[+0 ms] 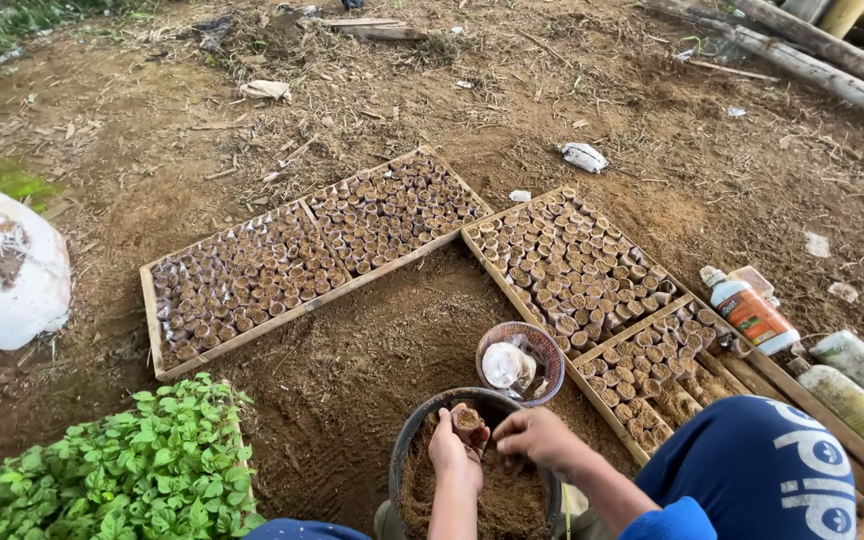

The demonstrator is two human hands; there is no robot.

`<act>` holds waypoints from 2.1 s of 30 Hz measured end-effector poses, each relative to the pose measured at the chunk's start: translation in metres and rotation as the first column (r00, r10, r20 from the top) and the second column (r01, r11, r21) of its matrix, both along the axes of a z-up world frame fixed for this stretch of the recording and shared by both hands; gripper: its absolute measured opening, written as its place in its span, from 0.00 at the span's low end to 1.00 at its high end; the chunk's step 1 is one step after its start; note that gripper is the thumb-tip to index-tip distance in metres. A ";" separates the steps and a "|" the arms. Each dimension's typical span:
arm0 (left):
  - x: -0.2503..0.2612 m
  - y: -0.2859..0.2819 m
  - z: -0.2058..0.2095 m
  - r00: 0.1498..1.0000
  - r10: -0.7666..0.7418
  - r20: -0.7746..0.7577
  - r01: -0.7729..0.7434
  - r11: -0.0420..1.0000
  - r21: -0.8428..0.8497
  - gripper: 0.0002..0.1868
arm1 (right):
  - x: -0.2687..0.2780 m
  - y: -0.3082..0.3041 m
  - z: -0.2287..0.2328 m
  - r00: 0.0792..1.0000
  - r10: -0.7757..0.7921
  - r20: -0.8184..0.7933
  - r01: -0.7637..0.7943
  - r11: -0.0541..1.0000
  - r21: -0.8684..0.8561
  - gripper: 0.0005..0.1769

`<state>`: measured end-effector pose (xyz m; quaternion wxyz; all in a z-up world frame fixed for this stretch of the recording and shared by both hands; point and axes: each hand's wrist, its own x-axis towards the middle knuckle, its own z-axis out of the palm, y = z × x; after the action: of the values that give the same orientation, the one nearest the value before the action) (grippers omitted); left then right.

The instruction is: The person fills small plastic seedling pots with soil from a bucket, presses the soil down, and places the filled pots into wooden trays. The person repeats this process for multiple pots.

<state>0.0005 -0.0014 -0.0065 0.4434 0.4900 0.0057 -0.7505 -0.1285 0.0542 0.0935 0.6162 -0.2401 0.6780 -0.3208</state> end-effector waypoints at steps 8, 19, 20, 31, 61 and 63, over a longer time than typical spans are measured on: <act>-0.007 0.007 0.008 0.993 -0.116 -0.023 0.116 0.993 0.002 0.24 | 0.005 -0.020 0.029 0.847 0.161 -0.507 -0.246 0.963 -0.106 0.14; -0.009 0.010 0.017 0.990 -0.137 -0.037 0.136 0.991 -0.014 0.20 | 0.010 -0.014 0.014 0.850 0.035 -0.526 -0.205 0.941 -0.269 0.15; -0.009 0.009 0.019 0.990 -0.129 -0.057 0.129 0.992 -0.008 0.21 | 0.008 -0.013 0.009 0.876 -0.010 -0.482 -0.141 0.951 -0.276 0.14; -0.004 0.015 0.076 0.958 -0.275 -0.076 0.273 0.961 -0.036 0.28 | 0.012 -0.014 0.010 0.953 -0.010 -0.304 -0.008 0.998 -0.061 0.10; 0.000 0.010 0.046 0.928 -0.371 -0.041 0.369 0.928 -0.053 0.25 | 0.003 -0.006 0.003 0.966 0.059 -0.251 -0.097 0.985 -0.143 0.31; 0.002 0.011 0.060 0.929 -0.363 -0.075 0.365 0.931 0.013 0.24 | -0.006 -0.003 0.010 0.794 0.277 -0.540 -0.407 0.903 -0.135 0.49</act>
<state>0.0029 0.0093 0.0534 0.2896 0.4613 -0.0597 -0.8365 -0.1347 0.0510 0.1032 0.4287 -0.5094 0.7162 -0.2093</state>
